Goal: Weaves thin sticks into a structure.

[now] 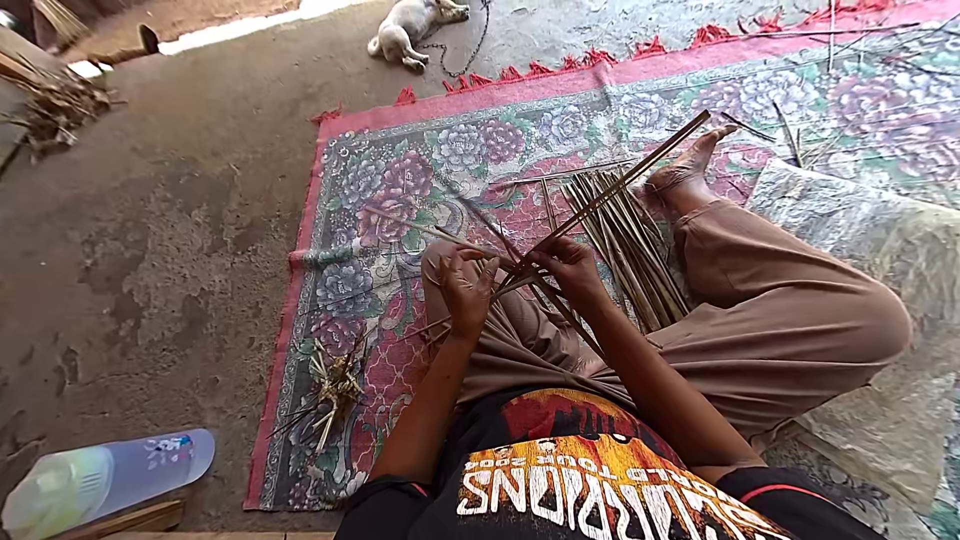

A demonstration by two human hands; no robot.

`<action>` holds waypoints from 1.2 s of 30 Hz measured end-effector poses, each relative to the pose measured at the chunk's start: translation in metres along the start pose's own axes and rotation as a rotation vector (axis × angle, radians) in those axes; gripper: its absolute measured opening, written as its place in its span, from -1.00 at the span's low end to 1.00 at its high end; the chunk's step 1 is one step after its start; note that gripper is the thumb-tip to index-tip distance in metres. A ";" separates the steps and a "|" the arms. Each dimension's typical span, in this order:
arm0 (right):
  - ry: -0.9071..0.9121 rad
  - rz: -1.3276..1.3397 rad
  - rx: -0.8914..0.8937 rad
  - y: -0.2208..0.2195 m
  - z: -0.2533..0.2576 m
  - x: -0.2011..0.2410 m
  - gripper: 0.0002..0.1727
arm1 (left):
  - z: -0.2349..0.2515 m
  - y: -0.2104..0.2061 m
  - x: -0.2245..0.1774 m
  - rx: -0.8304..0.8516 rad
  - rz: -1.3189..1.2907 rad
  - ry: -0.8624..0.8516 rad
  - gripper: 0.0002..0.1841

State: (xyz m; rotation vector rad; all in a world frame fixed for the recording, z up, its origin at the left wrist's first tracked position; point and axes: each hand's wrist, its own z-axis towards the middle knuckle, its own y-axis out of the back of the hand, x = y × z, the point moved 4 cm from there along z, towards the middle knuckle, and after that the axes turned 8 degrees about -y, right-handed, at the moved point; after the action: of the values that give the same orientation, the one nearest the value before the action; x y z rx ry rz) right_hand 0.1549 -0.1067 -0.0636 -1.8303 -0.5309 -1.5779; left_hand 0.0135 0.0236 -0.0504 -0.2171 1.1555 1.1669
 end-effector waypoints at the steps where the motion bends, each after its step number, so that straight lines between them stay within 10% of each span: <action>1: 0.021 0.014 0.004 0.002 0.001 0.000 -0.93 | 0.001 0.004 0.002 -0.011 0.044 0.017 -0.64; 5: -0.003 0.013 0.023 0.001 -0.002 0.006 -0.93 | 0.003 -0.003 0.006 0.466 0.062 0.270 -0.44; 8: -0.033 -0.005 0.043 -0.005 -0.001 0.007 -0.92 | -0.001 -0.023 0.000 0.675 -0.195 0.382 -0.69; 15: 0.250 -0.533 -0.144 0.024 0.003 0.039 -0.70 | 0.008 -0.014 -0.012 0.480 -0.365 0.371 -0.87; 20: -0.076 -0.604 0.107 0.030 -0.008 0.040 -0.36 | 0.014 0.000 -0.035 0.416 -0.506 0.424 -0.90; 25: -0.243 -0.011 0.190 0.006 0.000 0.014 -0.88 | 0.007 -0.017 -0.021 0.506 -0.546 0.557 -0.87; 36: -0.247 -0.091 0.116 0.006 -0.003 0.007 -0.84 | -0.001 -0.042 -0.017 0.315 -0.656 0.717 -0.86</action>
State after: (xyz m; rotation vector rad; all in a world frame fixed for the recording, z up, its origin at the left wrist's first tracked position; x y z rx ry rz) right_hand 0.1581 -0.1134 -0.0578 -1.9463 -0.8108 -1.3546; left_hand 0.0478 -0.0060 -0.0546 -0.7493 1.6944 0.3023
